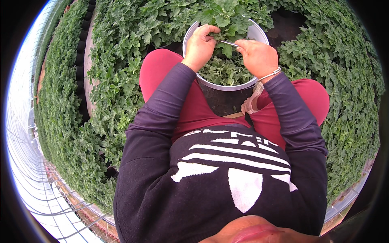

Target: The person sits cross-legged in a greenhouse and uses scissors to trim leaves from green leafy plants, placing the trimmed leaves into a white bucket held between the legs.

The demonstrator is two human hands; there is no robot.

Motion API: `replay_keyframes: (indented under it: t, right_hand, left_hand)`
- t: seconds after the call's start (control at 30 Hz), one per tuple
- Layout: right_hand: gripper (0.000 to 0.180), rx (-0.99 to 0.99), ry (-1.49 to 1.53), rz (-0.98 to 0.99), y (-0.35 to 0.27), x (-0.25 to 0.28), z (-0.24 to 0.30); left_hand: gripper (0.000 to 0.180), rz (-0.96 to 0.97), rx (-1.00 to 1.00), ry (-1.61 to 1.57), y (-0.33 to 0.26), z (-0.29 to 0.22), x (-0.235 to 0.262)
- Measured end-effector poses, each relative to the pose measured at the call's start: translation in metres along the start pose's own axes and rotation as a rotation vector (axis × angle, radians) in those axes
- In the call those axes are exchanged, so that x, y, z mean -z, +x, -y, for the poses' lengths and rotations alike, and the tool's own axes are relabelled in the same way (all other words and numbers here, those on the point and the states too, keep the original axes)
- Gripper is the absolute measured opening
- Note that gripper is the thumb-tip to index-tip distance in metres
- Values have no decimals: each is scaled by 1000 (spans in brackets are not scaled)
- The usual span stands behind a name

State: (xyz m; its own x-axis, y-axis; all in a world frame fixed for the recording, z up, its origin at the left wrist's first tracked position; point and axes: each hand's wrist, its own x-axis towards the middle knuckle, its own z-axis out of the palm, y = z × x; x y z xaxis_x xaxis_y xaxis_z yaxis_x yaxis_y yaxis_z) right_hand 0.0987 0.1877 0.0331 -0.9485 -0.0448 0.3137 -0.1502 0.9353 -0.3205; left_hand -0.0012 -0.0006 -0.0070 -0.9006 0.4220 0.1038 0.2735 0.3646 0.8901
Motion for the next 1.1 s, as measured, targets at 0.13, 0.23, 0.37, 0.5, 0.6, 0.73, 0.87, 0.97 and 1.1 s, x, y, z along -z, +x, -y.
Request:
replay_keyframes:
  t: [0.13,0.23,0.37,0.5,0.6,0.73,0.87,0.97,1.1]
  right_hand:
    - [16,-57,79,75,1,8,3]
    - [19,-56,127,180,6,26,-9]
    - [27,-43,212,437,7,50,-25]
    - [29,-40,317,513,7,56,-37]
    - [28,-32,397,465,7,52,-39]
    - [28,-56,399,315,9,46,-37]
    - [27,-91,341,228,13,42,-35]
    - [27,-69,326,166,15,35,-31]
    - [24,-2,179,127,21,35,-24]
  left_hand:
    - [32,-34,-60,-86,0,-4,-1]
    - [30,-30,24,-98,-3,-15,1]
    - [28,-43,123,-53,-7,-25,4]
    - [27,-100,5,117,-7,-21,7]
    - [28,-110,-35,167,-6,-14,6]
    - [31,-90,-85,155,-7,-10,6]
    - [27,-89,-78,69,-10,-17,9]
    - [27,-60,29,52,-14,-24,11]
    - [25,-101,-32,168,-11,-21,15]
